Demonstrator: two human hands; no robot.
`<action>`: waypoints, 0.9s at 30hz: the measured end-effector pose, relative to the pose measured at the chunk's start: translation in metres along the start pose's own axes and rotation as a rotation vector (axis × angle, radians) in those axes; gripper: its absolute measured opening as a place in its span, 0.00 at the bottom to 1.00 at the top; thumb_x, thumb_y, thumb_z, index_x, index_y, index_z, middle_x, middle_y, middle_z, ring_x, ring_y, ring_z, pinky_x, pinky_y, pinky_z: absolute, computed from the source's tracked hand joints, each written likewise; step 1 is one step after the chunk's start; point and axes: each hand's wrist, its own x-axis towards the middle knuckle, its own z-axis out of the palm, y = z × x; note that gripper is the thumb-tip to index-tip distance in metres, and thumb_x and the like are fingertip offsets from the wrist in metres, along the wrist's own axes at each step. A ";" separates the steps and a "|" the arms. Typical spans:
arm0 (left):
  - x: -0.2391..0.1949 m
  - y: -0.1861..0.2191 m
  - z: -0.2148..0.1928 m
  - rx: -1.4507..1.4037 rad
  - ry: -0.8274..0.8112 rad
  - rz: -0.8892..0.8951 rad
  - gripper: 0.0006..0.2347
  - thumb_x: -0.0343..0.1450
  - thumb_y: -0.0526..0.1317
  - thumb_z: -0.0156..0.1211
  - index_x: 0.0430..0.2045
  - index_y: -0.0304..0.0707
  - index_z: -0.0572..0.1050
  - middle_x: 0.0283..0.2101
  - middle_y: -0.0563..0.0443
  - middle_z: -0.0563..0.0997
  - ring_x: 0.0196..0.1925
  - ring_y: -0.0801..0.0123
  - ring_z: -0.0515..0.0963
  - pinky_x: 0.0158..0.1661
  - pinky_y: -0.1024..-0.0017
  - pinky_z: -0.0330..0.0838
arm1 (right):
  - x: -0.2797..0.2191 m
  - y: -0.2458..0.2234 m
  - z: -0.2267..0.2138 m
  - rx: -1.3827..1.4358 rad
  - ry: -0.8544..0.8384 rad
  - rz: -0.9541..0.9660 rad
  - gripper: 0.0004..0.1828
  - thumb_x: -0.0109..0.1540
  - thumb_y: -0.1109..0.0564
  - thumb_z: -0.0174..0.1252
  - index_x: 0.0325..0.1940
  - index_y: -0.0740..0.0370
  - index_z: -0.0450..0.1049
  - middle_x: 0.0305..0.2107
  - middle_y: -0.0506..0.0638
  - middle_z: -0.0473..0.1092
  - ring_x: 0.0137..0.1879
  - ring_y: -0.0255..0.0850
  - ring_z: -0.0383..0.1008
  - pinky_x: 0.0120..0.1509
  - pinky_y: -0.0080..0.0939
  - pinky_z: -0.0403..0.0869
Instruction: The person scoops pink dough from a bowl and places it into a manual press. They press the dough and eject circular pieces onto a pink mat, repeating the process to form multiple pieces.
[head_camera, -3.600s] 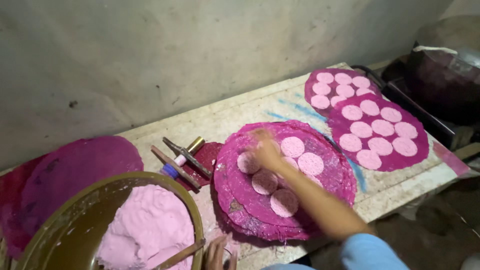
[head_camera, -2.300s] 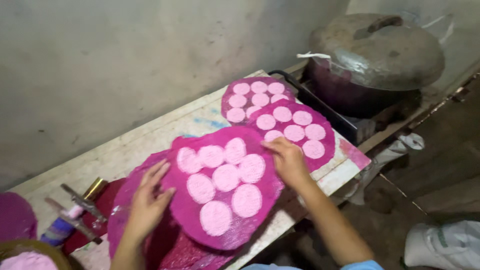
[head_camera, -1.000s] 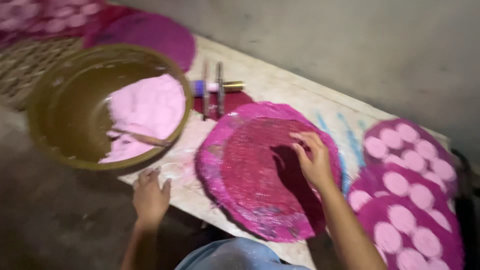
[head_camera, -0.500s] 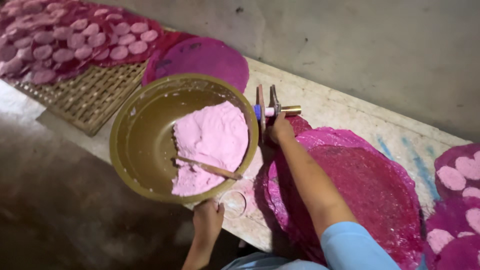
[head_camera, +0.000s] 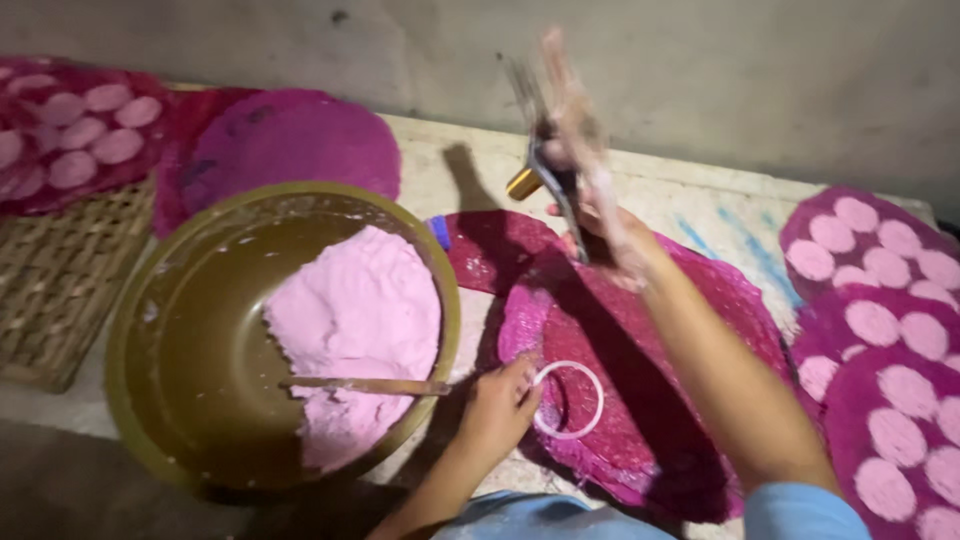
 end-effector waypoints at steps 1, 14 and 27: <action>0.013 0.004 0.007 0.070 -0.016 0.033 0.06 0.68 0.36 0.65 0.31 0.35 0.75 0.25 0.40 0.81 0.28 0.49 0.82 0.29 0.56 0.73 | -0.031 -0.008 -0.003 0.017 0.082 -0.004 0.33 0.65 0.32 0.47 0.63 0.57 0.67 0.44 0.50 0.76 0.31 0.36 0.70 0.32 0.37 0.71; 0.130 0.045 0.027 -1.532 -0.330 -0.118 0.36 0.71 0.62 0.55 0.68 0.35 0.58 0.70 0.44 0.68 0.73 0.55 0.66 0.73 0.54 0.56 | -0.236 -0.017 -0.086 -0.184 -0.423 0.154 0.38 0.64 0.32 0.51 0.60 0.68 0.67 0.37 0.58 0.71 0.33 0.42 0.73 0.33 0.41 0.77; 0.118 0.051 0.060 -2.056 0.079 0.065 0.20 0.72 0.63 0.50 0.35 0.45 0.69 0.34 0.57 0.72 0.42 0.66 0.73 0.57 0.58 0.66 | -0.195 -0.072 -0.049 -0.906 -0.301 0.811 0.50 0.58 0.19 0.25 0.47 0.60 0.75 0.29 0.53 0.77 0.37 0.42 0.80 0.46 0.43 0.82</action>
